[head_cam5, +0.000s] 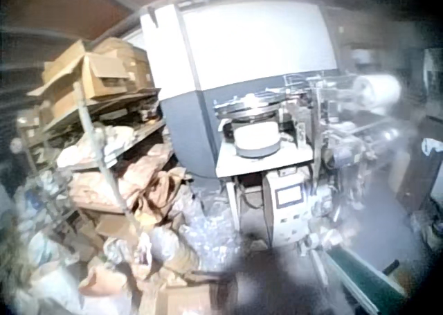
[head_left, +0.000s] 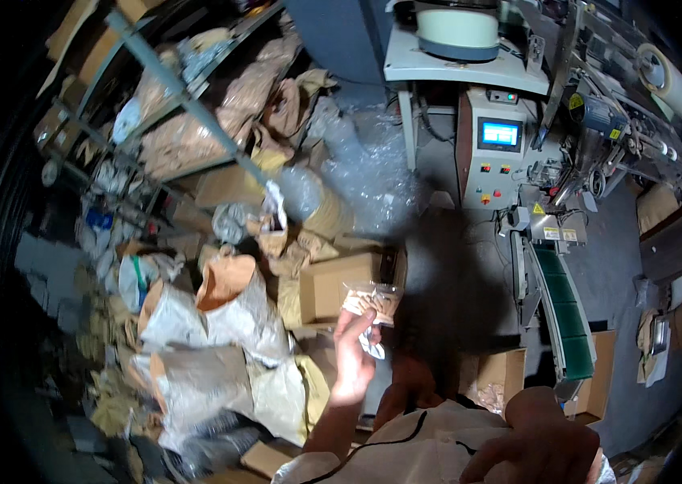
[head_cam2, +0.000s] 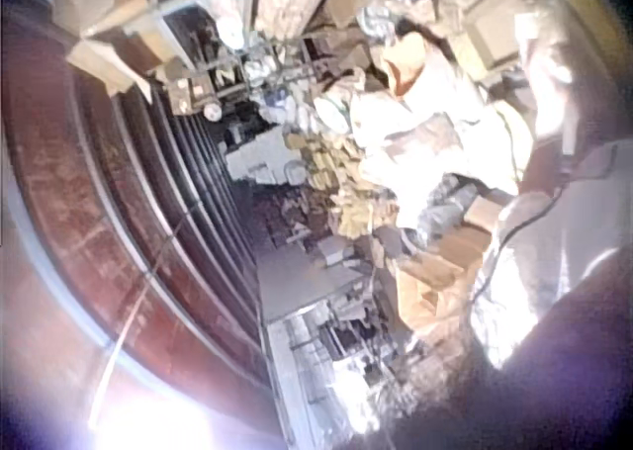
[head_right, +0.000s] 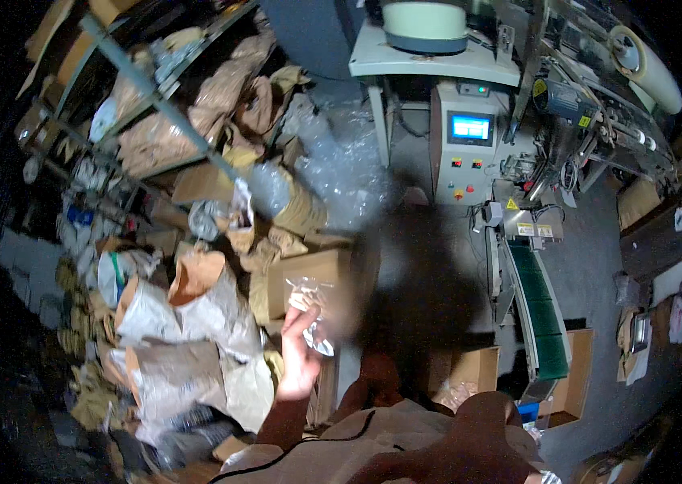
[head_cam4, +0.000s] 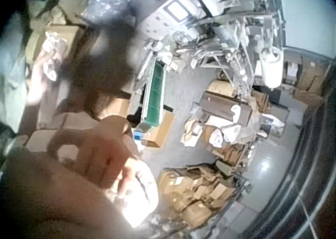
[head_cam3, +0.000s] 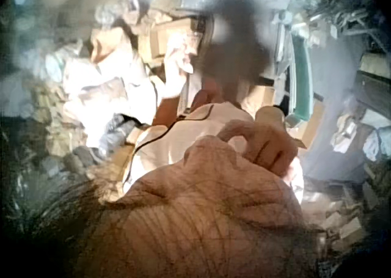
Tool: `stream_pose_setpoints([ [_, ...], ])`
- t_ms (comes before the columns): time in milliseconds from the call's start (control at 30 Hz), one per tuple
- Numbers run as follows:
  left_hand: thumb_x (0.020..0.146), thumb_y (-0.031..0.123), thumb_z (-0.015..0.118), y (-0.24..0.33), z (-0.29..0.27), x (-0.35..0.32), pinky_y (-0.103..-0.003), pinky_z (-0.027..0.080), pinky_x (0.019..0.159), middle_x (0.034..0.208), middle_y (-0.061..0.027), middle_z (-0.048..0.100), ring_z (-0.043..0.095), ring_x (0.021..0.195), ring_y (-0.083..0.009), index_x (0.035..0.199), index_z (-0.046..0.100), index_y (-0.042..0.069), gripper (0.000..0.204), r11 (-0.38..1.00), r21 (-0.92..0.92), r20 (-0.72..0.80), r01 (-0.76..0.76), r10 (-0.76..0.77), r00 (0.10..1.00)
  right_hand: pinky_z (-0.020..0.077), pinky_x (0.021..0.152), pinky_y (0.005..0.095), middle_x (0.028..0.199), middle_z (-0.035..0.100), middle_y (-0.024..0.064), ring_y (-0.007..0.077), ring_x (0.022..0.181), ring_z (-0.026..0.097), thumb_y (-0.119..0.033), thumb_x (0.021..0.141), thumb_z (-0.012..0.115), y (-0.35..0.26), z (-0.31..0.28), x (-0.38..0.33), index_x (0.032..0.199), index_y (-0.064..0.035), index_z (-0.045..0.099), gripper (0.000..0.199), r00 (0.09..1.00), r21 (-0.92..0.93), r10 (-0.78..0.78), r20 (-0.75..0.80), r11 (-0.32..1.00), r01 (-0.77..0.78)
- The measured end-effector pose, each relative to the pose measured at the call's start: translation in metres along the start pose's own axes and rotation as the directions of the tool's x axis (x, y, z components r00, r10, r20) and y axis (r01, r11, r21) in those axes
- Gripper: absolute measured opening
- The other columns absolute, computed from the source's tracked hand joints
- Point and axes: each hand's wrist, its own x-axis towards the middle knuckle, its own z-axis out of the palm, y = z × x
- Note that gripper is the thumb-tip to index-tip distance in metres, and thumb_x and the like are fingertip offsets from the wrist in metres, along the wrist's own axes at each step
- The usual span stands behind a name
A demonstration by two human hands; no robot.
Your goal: The person writes on a piece of paper, then moves to a digital scale to weigh small plastic bags containing a light-colored granular substance. They place the bags on the scale, interact with the touchscreen, and then move the weighed bags into a cardboard box. The person also briefly interacts with a larger machine's control panel.
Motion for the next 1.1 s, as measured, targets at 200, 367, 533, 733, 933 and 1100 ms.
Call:
stream_pose_setpoints([
  [200,0.089,0.011,0.067,-0.018,-0.007,0.143,-0.019,0.044,0.058,0.089,-0.0013,0.064,0.056,0.069,-0.0062,0.108,0.062,0.007,0.02,0.973,0.142,0.058,0.184,-0.193,0.979,0.0389,0.088,0.0667,0.072,0.064,0.0042,0.0232,0.067,0.06,-0.027,0.092,0.067,0.039,-0.136,-0.017,0.076,-0.0068,0.068,0.026,0.978,0.013,0.037,-0.206,0.999,-0.035],
  [367,0.089,0.01,0.064,-0.058,0.057,0.248,-0.028,0.039,0.058,0.084,-0.0008,0.064,0.051,0.068,-0.0079,0.099,0.063,0.009,0.01,0.933,0.135,0.021,0.334,-0.34,0.94,0.04,0.09,0.0646,0.071,0.064,0.0082,0.0254,0.073,0.065,-0.029,0.091,0.066,0.032,-0.274,-0.02,0.077,-0.0053,0.068,0.028,0.8,0.56,0.596,0.078,0.637,-0.529],
  [533,0.094,0.011,0.064,-0.103,0.056,0.33,-0.029,0.041,0.055,0.079,-0.0024,0.06,0.053,0.065,-0.0124,0.102,0.059,0.007,0.01,0.906,0.295,0.049,0.305,-0.333,0.942,0.0515,0.073,0.0432,0.079,0.062,0.0105,0.0209,0.073,0.061,-0.021,0.089,0.065,0.077,-0.401,-0.095,0.082,0.0005,0.063,0.023,0.805,-0.107,0.34,-0.487,0.891,-0.441],
  [733,0.092,0.022,0.067,-0.173,0.106,0.402,-0.029,0.044,0.055,0.082,-0.0051,0.064,0.057,0.065,-0.0146,0.1,0.062,0.005,0.019,0.82,0.32,-0.124,0.474,-0.46,0.879,0.0506,0.076,0.026,0.094,0.07,0.0037,0.0095,0.084,0.062,-0.009,0.094,0.063,0.081,-0.622,-0.34,0.108,-0.0018,0.069,0.017,0.233,-0.237,-0.101,-0.967,0.028,-0.971],
  [933,0.087,0.038,0.071,-0.238,0.082,0.436,-0.027,0.044,0.053,0.077,-0.0061,0.064,0.06,0.062,-0.0147,0.09,0.066,0.005,0.034,0.78,0.416,-0.144,0.467,-0.45,0.881,0.0545,0.074,0.0376,0.098,0.071,0.0187,0.0333,0.086,0.071,-0.024,0.096,0.06,0.026,-0.735,-0.43,0.114,-0.0101,0.072,0.026,0.3,-0.082,-0.434,-0.849,-0.452,-0.888],
  [1100,0.087,0.036,0.071,-0.268,0.1,0.454,-0.027,0.045,0.053,0.078,-0.0061,0.065,0.06,0.063,-0.0151,0.092,0.066,0.005,0.032,0.741,0.391,-0.237,0.546,-0.492,0.837,0.056,0.075,0.0401,0.106,0.071,0.0147,0.0353,0.089,0.069,-0.023,0.095,0.06,0.011,-0.761,-0.448,0.12,-0.0188,0.071,0.027,0.343,-0.059,-0.428,-0.836,-0.551,-0.832],
])
